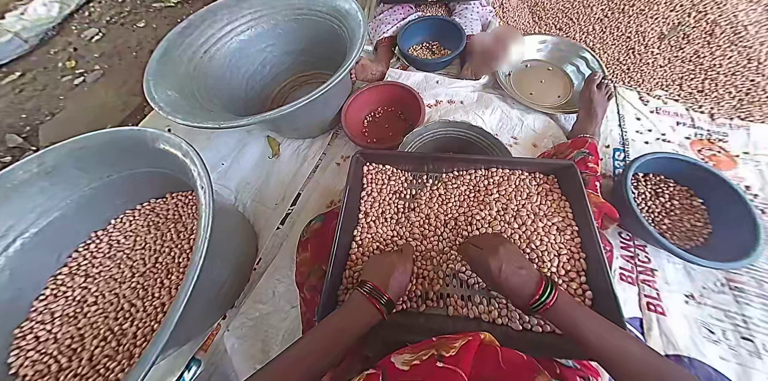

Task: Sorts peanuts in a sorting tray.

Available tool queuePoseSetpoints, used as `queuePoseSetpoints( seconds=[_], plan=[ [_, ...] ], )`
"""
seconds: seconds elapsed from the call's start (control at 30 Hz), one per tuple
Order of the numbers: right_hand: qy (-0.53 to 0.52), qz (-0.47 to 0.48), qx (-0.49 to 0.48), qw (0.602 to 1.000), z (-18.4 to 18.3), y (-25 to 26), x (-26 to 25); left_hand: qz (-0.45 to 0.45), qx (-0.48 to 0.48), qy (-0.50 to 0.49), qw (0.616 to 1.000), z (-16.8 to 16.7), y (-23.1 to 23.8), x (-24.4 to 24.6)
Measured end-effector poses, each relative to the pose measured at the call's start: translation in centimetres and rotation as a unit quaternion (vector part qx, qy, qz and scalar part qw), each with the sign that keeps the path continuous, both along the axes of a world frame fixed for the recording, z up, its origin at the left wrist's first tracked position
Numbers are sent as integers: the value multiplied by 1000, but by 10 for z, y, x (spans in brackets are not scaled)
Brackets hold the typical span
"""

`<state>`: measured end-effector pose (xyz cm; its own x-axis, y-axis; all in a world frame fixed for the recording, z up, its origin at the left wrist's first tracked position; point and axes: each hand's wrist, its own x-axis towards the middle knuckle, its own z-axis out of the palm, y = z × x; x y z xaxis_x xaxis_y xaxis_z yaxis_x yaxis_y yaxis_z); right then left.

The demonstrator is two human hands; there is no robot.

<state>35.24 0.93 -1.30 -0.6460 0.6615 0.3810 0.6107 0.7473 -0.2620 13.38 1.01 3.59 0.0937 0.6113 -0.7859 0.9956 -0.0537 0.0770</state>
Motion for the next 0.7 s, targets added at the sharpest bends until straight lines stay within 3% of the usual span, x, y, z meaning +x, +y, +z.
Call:
queuePoseSetpoints(
  seconds=[0.17,0.27,0.37,0.53,0.6,0.7],
  plan=[
    [7,28,-32,999,-1,-8,-16,-9,-23,-8,1000,1,7,2],
    [6,30,-35,999,-4,-10,-15,-37,10,-10,999,-2,-1,-2],
    [-3,-20,-33,999,4,-5,0,-80,55,-15,995,-4,-11,-3],
    [50,-155,-78,984,37,19,27,-106,-40,4,993,13,-6,2],
    [65,-165,-89,980,40,33,20,-74,-47,-42,995,13,5,-11],
    [32,-158,-202,966,33,69,-13,70,122,-206,968,12,4,-40]
  ],
)
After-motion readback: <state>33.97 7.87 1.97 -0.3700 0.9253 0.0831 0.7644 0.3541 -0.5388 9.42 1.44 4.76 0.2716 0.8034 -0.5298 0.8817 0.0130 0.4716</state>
